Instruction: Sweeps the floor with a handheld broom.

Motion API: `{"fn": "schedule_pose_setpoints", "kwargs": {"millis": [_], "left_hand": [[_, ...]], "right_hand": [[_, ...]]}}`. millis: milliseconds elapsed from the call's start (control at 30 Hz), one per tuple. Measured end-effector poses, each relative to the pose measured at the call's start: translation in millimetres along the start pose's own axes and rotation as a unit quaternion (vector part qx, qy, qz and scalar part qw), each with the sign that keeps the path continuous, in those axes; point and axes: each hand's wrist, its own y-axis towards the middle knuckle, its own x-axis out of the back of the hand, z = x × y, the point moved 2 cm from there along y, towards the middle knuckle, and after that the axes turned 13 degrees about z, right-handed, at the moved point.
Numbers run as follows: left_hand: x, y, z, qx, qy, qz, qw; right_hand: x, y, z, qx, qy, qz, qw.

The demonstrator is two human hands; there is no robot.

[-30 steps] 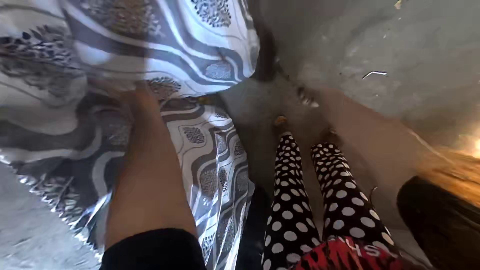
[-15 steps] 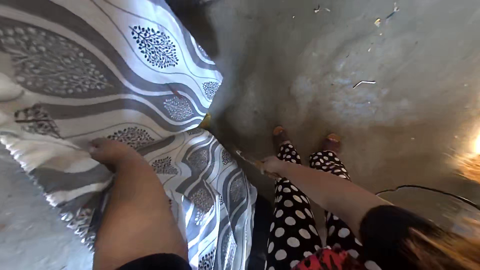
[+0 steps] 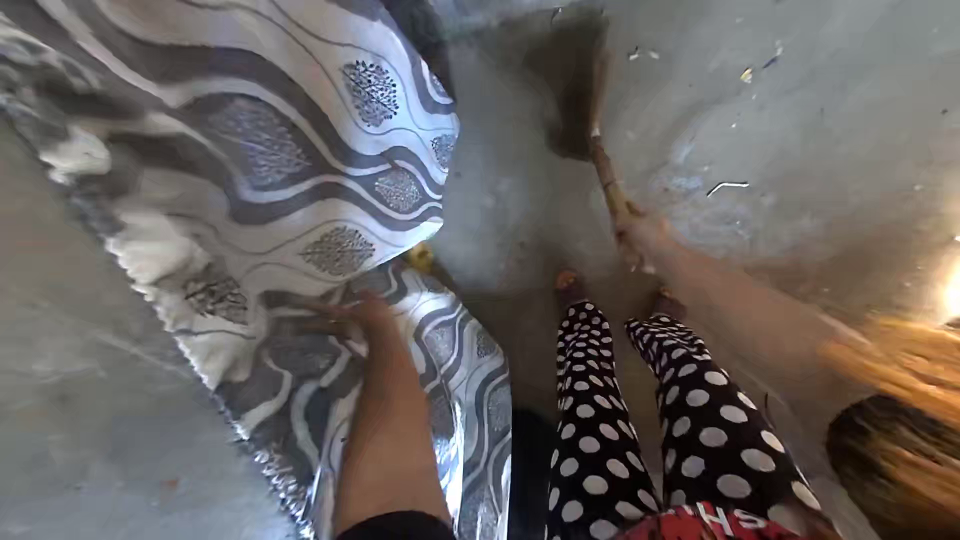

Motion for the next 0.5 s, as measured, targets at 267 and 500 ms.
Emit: {"fn": "schedule_pose_setpoints", "kwargs": {"millis": [267, 500], "left_hand": [[-79.7, -210.6, -0.2, -0.162, -0.022, 0.452, 0.877], [-40.6, -299.4, -9.7, -0.109, 0.079, 0.665, 0.734]], "right_hand": [[-130.0, 29.4, 57.7, -0.021, -0.106, 0.230, 0.967], [41.8, 127.0, 172.0, 0.012, 0.141, 0.079, 0.987]]}}
